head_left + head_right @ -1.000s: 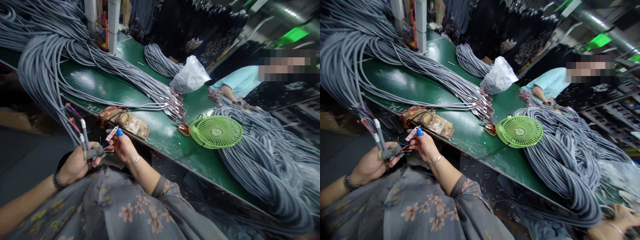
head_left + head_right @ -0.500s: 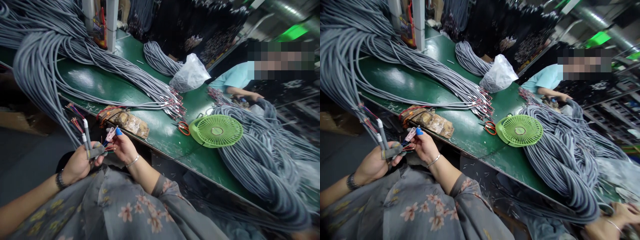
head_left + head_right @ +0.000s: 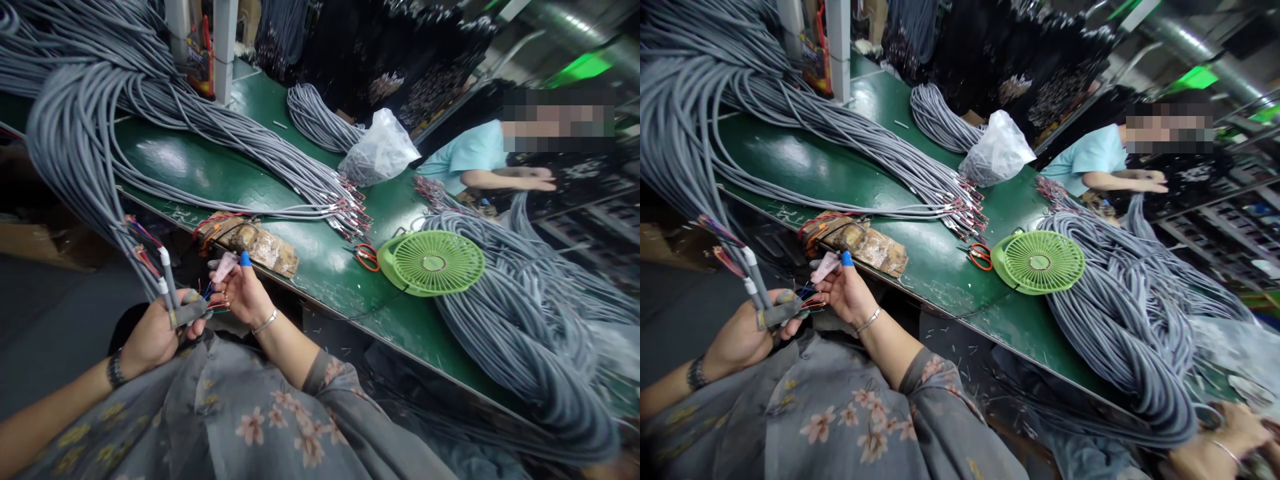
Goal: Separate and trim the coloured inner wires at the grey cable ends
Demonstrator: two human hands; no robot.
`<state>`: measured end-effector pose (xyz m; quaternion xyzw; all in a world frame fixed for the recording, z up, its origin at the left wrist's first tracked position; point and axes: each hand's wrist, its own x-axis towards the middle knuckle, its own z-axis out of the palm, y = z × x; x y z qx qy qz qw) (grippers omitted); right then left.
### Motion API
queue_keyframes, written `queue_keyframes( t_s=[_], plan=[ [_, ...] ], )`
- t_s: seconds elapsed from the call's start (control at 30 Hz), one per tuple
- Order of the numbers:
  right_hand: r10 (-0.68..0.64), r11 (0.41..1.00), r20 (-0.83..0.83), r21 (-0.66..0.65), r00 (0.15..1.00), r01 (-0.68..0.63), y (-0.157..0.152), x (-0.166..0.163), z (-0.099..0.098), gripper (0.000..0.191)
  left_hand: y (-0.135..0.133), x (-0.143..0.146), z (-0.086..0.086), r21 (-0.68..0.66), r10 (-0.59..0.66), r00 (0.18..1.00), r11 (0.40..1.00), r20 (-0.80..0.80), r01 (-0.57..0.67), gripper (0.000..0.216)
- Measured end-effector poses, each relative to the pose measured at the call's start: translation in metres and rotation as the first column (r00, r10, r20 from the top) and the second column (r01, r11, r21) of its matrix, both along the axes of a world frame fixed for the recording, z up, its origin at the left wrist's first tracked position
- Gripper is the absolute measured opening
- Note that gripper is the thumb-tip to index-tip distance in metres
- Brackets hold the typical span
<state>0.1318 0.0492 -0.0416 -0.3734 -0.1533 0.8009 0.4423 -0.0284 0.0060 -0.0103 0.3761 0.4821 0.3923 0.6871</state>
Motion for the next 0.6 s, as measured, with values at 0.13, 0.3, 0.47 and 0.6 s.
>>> queue_keyframes(
  t_s=[0.13,0.3,0.47,0.6],
  plan=[
    [-0.055,0.995,0.061,0.089,0.997,0.050,-0.001,-0.003,-0.001,0.035,-0.004,0.002,0.000,0.042,0.064,0.998,0.997,-0.003,-0.064,0.039],
    [-0.221,0.963,0.184,0.199,0.958,0.184,-0.005,-0.008,-0.007,0.045,-0.004,0.007,-0.005,0.006,0.147,0.989,0.989,-0.009,-0.147,0.038],
    [-0.168,0.977,0.169,0.163,0.971,0.140,-0.002,-0.007,-0.009,0.052,-0.002,0.009,-0.006,0.013,0.139,0.989,0.990,-0.052,-0.138,0.030],
    [-0.098,0.994,0.060,0.057,0.993,0.094,0.005,-0.007,-0.008,0.043,0.001,0.011,-0.006,0.001,0.133,0.990,0.991,-0.046,-0.133,0.031]
  ],
)
